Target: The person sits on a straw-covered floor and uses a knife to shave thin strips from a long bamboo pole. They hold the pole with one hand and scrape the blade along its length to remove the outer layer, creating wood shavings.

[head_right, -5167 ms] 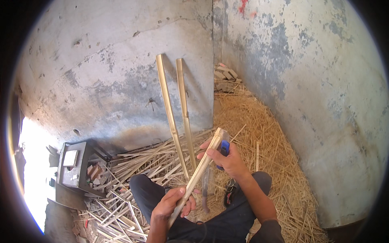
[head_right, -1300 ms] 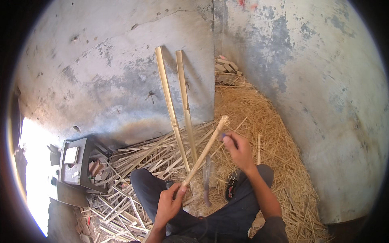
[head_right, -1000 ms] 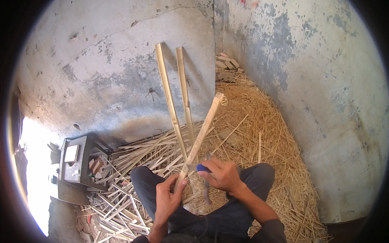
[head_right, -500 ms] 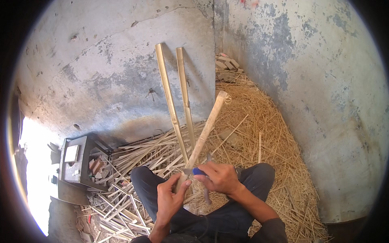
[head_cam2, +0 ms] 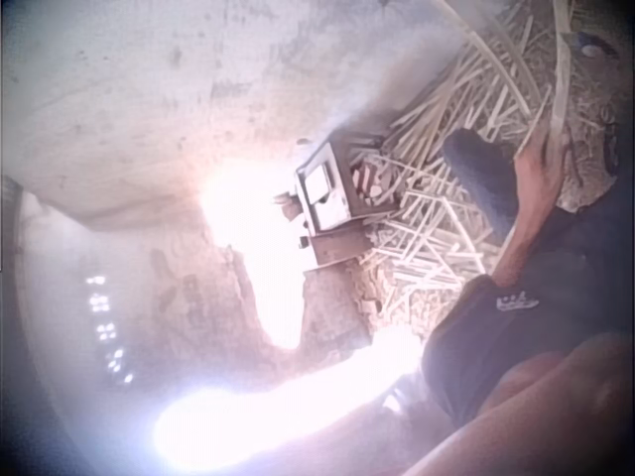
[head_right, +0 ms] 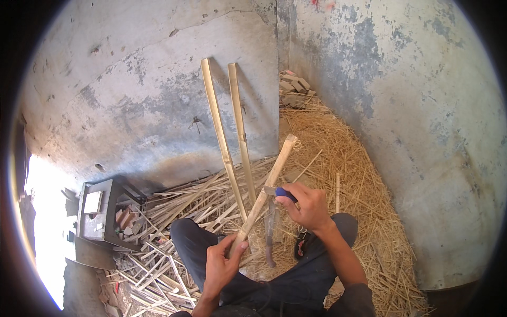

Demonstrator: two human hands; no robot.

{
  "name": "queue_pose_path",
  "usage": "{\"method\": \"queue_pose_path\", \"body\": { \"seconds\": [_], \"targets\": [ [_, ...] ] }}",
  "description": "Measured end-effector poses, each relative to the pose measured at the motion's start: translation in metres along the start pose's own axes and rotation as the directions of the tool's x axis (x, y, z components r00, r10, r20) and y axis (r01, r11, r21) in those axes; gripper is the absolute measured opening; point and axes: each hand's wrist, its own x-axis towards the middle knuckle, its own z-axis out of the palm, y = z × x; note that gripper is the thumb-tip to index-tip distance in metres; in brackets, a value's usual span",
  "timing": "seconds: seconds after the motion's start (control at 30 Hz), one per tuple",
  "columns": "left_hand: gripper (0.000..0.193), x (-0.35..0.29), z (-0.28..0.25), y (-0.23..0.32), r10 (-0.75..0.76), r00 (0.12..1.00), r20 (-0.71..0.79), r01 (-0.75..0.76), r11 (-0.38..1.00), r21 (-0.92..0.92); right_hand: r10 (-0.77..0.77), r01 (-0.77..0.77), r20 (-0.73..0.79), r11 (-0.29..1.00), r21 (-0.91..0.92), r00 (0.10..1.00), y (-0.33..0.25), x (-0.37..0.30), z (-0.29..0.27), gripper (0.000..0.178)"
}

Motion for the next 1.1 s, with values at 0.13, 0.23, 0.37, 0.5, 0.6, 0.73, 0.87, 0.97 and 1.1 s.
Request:
{"method": "queue_pose_path", "body": {
  "seconds": [0.13, 0.23, 0.37, 0.5, 0.6, 0.73, 0.87, 0.97, 1.1],
  "targets": [
    [0.034, 0.000, 0.003, -0.005, -0.010, 1.000, -0.020, 0.010, 1.000, -0.024, -0.016, 0.016, -0.071, 1.000, 0.003, 0.997, 0.016, 0.011, 0.003, 0.034],
    [0.033, -0.005, 0.000, -0.012, -0.065, 0.997, 0.032, 0.064, 0.997, 0.037, 0.080, -0.094, -0.132, 0.990, -0.101, 0.988, 0.048, 0.024, -0.008, 0.037],
    [0.033, -0.011, 0.001, -0.022, -0.059, 0.998, 0.024, 0.058, 0.998, 0.002, 0.046, -0.059, -0.088, 0.985, -0.160, 0.995, 0.058, 0.026, -0.007, 0.046],
    [0.034, -0.011, 0.000, -0.036, -0.063, 0.995, 0.074, 0.066, 0.997, -0.035, 0.100, -0.113, -0.118, 0.987, -0.111, 0.988, 0.052, 0.023, -0.005, 0.045],
    [0.032, -0.011, 0.001, -0.040, -0.053, 0.992, 0.116, 0.064, 0.994, -0.090, 0.251, -0.245, -0.064, 0.965, 0.095, 0.966, 0.051, 0.023, -0.004, 0.045],
    [0.036, -0.004, -0.004, -0.036, -0.122, 0.928, 0.353, 0.230, 0.931, -0.283, 0.471, -0.499, 0.215, 0.640, 0.584, 0.855, 0.055, 0.017, -0.005, 0.043],
    [0.048, -0.001, -0.007, -0.047, -0.173, 0.852, 0.493, 0.403, 0.819, -0.408, 0.497, -0.541, 0.398, 0.183, 0.821, 0.772, 0.058, 0.015, -0.001, 0.042],
    [0.057, 0.002, -0.011, -0.046, -0.190, 0.827, 0.529, 0.464, 0.763, -0.450, 0.488, -0.446, 0.317, 0.173, 0.878, 0.813, 0.062, 0.008, -0.006, 0.042],
    [0.064, 0.005, -0.015, -0.045, -0.182, 0.821, 0.541, 0.459, 0.774, -0.436, 0.509, -0.414, 0.134, 0.489, 0.768, 0.850, 0.047, 0.015, -0.004, 0.045]
  ]
}}
